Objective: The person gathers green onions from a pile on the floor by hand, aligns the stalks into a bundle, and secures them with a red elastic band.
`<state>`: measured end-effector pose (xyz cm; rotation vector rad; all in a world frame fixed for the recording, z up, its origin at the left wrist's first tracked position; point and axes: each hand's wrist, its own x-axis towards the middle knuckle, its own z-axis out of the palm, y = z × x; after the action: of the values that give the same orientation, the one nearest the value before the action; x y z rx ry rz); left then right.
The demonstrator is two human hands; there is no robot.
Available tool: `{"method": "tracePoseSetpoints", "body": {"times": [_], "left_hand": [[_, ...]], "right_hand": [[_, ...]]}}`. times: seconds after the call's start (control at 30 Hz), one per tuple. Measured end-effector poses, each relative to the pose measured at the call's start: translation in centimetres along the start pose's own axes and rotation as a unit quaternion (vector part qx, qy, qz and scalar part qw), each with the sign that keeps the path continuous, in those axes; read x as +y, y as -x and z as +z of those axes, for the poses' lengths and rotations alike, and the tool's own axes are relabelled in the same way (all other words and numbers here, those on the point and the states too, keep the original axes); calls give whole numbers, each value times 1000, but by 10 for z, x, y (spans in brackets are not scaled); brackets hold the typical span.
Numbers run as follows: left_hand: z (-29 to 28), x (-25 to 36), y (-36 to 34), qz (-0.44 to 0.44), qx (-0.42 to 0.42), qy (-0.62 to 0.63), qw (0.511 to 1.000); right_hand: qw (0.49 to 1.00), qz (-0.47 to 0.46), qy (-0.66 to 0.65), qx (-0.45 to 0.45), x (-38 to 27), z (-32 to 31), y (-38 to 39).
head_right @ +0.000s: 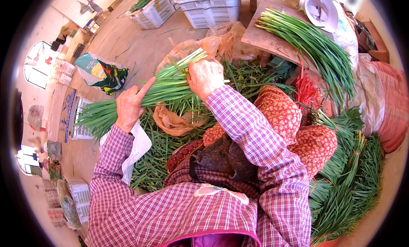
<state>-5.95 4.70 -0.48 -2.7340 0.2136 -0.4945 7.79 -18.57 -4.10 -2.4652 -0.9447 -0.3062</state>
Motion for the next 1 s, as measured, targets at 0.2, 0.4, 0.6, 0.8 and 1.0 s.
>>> {"method": "tracePoseSetpoints", "body": {"times": [0.2, 0.4, 0.6, 0.8, 1.0], "left_hand": [[6, -17, 18, -22, -11, -9, 1000], [7, -19, 17, -13, -3, -7, 1000], [2, -7, 3, 19, 14, -10, 1000], [-2, -4, -2, 41, 37, -29, 998], [2, -7, 8, -4, 35, 59, 998]], "right_hand": [[992, 58, 114, 13, 48, -1, 2], [953, 90, 282, 63, 112, -25, 25], [990, 43, 50, -128, -1, -22, -8], [991, 11, -101, -82, -6, 2, -5], [992, 69, 80, -72, 11, 10, -10]]}}
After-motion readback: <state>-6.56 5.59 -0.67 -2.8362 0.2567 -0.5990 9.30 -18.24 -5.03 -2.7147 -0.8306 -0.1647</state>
